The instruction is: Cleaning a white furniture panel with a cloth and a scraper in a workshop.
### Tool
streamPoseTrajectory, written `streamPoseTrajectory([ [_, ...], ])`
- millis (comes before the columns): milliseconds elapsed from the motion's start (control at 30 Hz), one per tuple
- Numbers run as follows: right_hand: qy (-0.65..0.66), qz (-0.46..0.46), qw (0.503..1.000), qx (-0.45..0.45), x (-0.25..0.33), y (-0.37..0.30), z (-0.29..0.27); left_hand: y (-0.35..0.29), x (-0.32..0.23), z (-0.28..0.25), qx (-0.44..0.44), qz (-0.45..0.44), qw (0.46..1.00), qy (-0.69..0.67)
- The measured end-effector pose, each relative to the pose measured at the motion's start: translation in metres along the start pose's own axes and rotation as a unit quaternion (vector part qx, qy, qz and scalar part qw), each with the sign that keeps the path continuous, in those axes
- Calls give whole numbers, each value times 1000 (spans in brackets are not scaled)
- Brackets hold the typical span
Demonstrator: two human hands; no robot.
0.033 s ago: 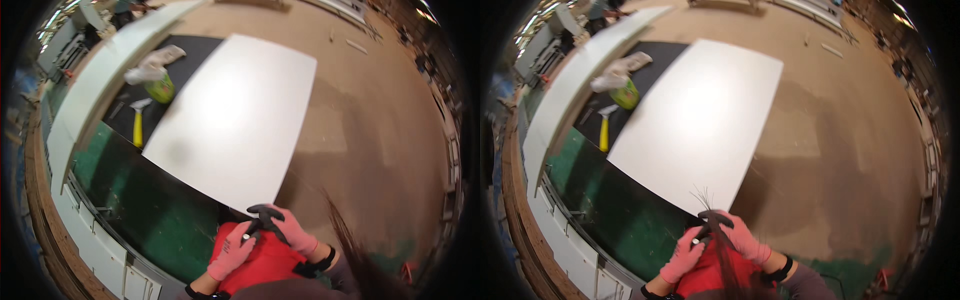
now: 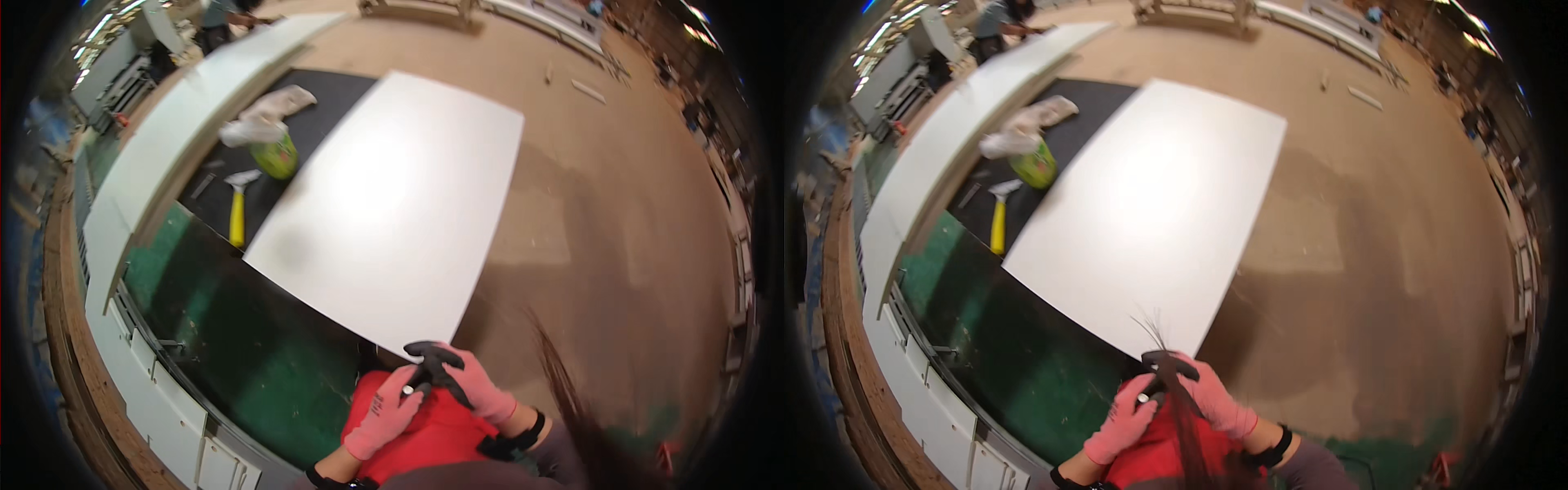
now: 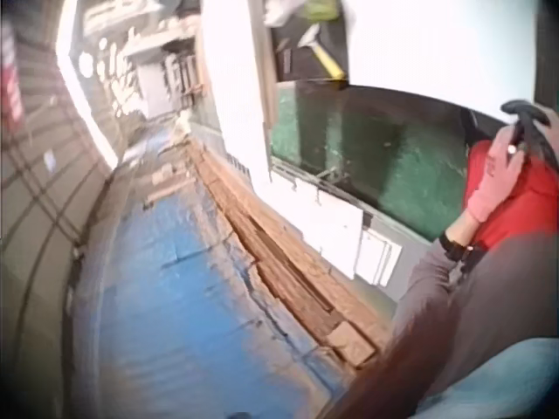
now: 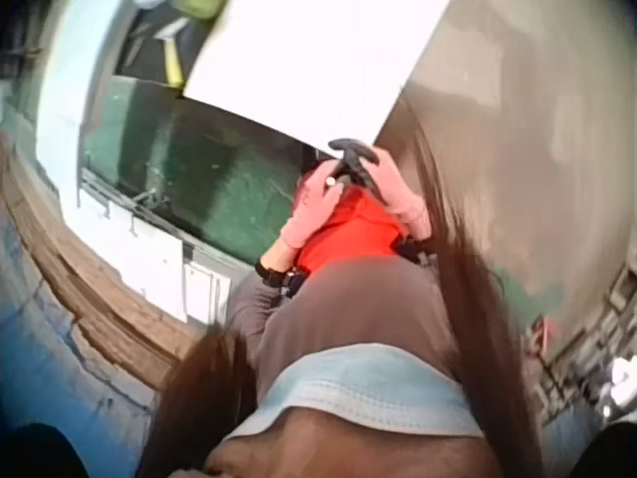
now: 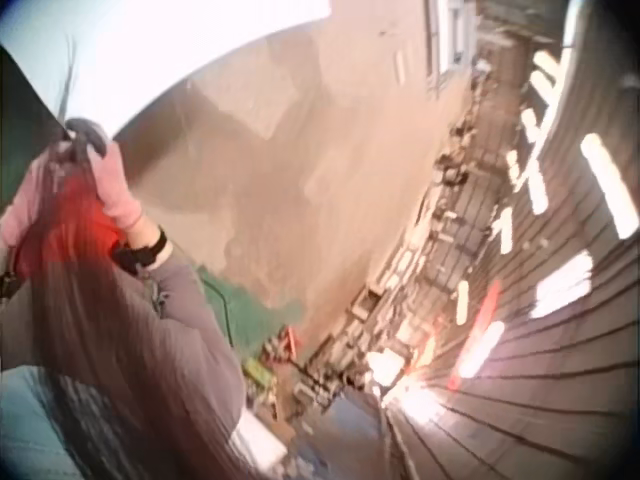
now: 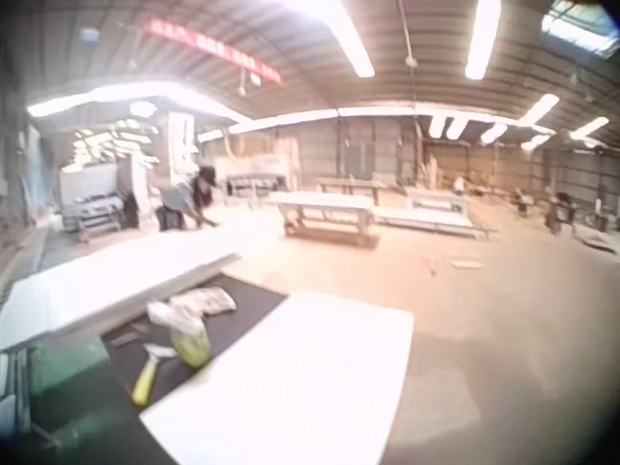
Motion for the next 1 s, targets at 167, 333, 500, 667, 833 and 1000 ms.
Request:
streamPoseTrajectory([
  [167, -85, 38, 995, -23, 40, -1, 26, 16, -22, -30, -83, 147, 976, 138],
  [333, 53, 62, 997, -7, 34, 35, 61, 36, -22, -55, -39, 133, 990, -19],
  [500, -35, -49, 998, 10, 51, 87, 99, 82, -11, -125, -49, 45, 997, -50],
  [667, 12, -91, 990, -106, 56, 143, 85, 129, 34, -280, -296, -53, 953, -30],
  [833, -53, -140, 947, -285, 79, 160, 66, 203, 90, -415, -434, 7, 899, 61],
  [1000, -126, -165, 862, -462, 63, 132, 10, 313, 114, -493, -455, 0, 818, 352],
])
Point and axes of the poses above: each hand's wrist, its own y-axis towards the middle knuckle, its own z-axis out of the palm, x = y × z, the point moved 6 cm from there along y, towards the middle knuckle, and after that the axes turned 8 degrees about -x, right-handed, at the moved point
